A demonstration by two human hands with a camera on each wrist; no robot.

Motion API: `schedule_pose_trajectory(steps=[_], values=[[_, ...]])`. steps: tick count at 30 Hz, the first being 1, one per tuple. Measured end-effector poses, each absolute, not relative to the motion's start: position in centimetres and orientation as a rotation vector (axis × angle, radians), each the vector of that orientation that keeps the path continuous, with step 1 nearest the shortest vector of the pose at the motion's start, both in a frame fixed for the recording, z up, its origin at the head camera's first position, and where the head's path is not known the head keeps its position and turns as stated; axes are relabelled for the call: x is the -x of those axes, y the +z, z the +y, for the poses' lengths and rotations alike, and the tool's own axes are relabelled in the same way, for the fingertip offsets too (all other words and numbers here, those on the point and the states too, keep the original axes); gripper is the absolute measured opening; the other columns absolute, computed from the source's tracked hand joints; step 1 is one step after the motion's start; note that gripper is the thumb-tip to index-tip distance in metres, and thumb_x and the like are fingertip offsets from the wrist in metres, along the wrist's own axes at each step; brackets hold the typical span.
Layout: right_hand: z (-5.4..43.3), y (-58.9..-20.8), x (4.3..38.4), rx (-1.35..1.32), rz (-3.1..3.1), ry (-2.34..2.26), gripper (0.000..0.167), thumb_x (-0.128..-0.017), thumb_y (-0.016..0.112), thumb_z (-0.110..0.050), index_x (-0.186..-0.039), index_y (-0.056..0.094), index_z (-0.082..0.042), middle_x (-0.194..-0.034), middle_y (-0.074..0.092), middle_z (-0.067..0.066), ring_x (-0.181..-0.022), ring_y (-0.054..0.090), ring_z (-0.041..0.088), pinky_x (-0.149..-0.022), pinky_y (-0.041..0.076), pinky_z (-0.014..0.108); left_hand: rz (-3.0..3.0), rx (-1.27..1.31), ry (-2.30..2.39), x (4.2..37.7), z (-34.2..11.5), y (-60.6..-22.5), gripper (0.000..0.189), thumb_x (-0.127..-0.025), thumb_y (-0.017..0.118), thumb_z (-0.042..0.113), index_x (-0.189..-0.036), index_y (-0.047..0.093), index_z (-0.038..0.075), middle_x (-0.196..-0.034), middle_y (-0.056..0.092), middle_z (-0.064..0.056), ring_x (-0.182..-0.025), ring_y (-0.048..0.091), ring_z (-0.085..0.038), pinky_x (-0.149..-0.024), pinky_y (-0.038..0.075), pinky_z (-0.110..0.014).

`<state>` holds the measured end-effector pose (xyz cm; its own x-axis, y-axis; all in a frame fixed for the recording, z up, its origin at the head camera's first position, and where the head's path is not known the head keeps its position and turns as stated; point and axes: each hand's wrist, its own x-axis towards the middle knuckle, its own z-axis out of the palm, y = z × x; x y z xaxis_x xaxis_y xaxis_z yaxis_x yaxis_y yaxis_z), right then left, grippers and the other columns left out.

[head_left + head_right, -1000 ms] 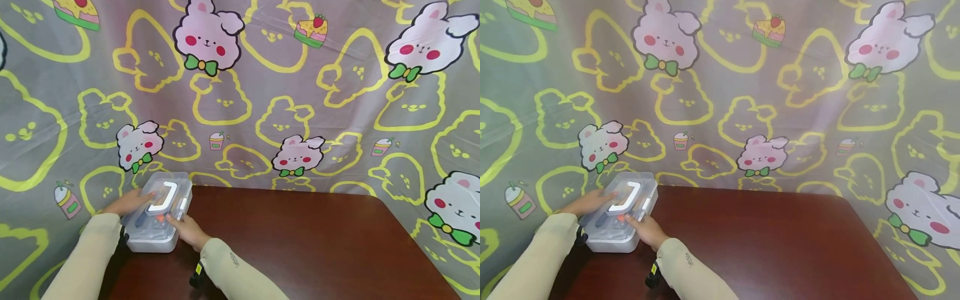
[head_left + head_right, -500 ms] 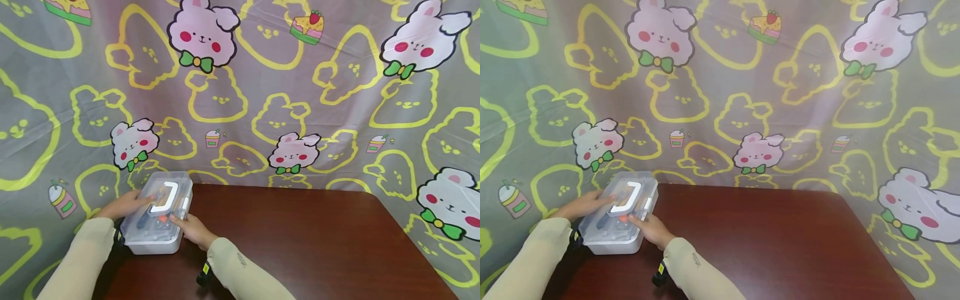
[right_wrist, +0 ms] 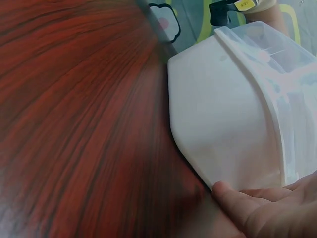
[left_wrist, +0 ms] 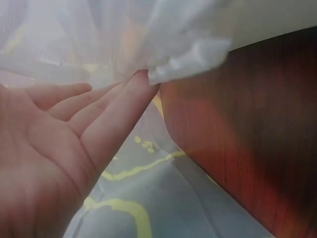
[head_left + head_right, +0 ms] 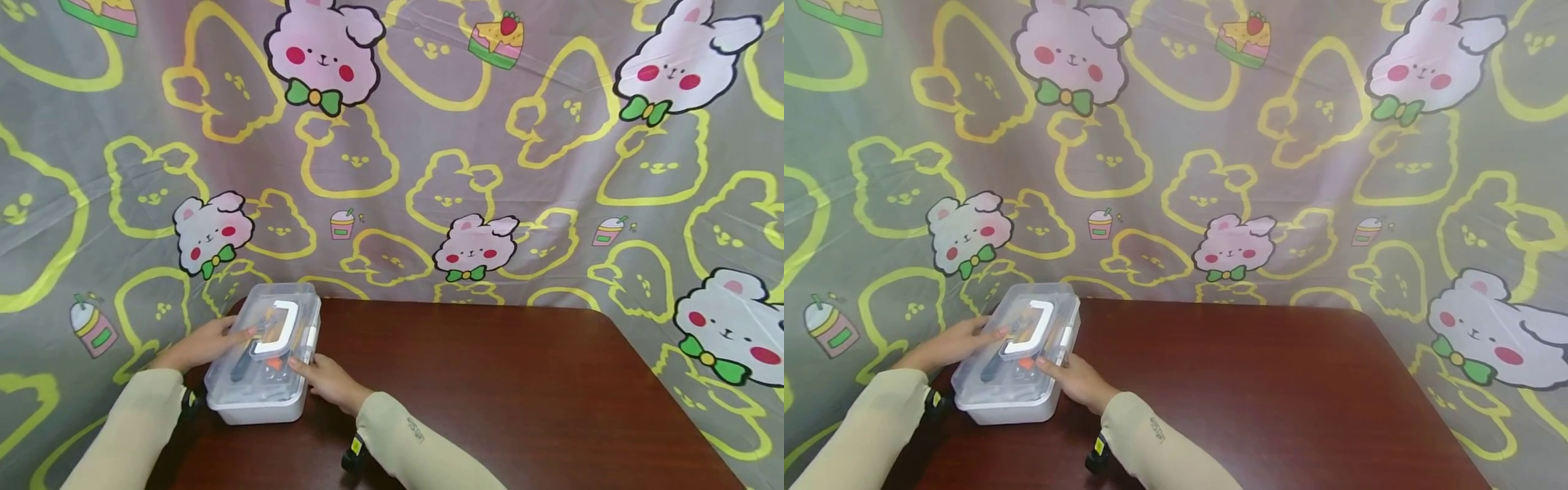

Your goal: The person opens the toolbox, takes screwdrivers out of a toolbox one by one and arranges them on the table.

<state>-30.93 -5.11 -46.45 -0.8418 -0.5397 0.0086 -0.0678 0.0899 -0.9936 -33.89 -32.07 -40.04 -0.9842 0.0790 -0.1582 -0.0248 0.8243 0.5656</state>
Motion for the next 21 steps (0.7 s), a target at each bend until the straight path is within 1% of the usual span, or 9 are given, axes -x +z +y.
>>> schedule_pose_trajectory(steps=[5, 8, 15, 21], values=[[-4.3, -46.6, 30.7, 0.590, 2.027, -1.794, 0.055, -0.098, 0.054, -0.046, -0.134, 0.053, -0.004, -0.121, 0.062, 0.003, -0.107, 0.061, 0.019, -0.090, 0.049, 0.049, 2.839, -0.032, 0.893, 33.3, -31.3, -40.0, 0.097, -0.092, 0.052, 0.062, -0.145, 0.025, -0.015, -0.134, 0.045, -0.035, -0.112, 0.053, -0.043, -0.091, 0.044, -0.060], [-3.7, -46.7, 30.6, 0.597, 2.036, -1.787, 0.057, -0.098, 0.054, -0.047, -0.133, 0.053, -0.003, -0.122, 0.062, 0.003, -0.108, 0.061, 0.018, -0.089, 0.050, 0.048, 2.839, -0.042, 0.904, 33.2, -30.8, -40.1, 0.095, -0.092, 0.052, 0.062, -0.146, 0.026, -0.013, -0.133, 0.047, -0.034, -0.112, 0.054, -0.041, -0.091, 0.044, -0.060], [-2.1, -46.8, 30.4, 0.586, 2.055, -1.761, 0.060, -0.096, 0.058, -0.047, -0.132, 0.051, 0.001, -0.121, 0.061, 0.006, -0.106, 0.061, 0.018, -0.088, 0.051, 0.046, 2.836, -0.076, 0.915, 33.1, -29.7, -40.5, 0.099, -0.089, 0.054, 0.066, -0.146, 0.030, -0.011, -0.131, 0.051, -0.029, -0.109, 0.056, -0.036, -0.089, 0.047, -0.056], [-0.6, -46.8, 30.1, 0.592, 2.063, -1.738, 0.062, -0.096, 0.057, -0.047, -0.133, 0.050, 0.002, -0.124, 0.060, 0.007, -0.108, 0.059, 0.017, -0.088, 0.051, 0.046, 2.856, -0.116, 0.928, 33.0, -28.4, -40.9, 0.096, -0.088, 0.057, 0.063, -0.145, 0.033, -0.010, -0.131, 0.052, -0.028, -0.107, 0.058, -0.036, -0.087, 0.049, -0.056]])
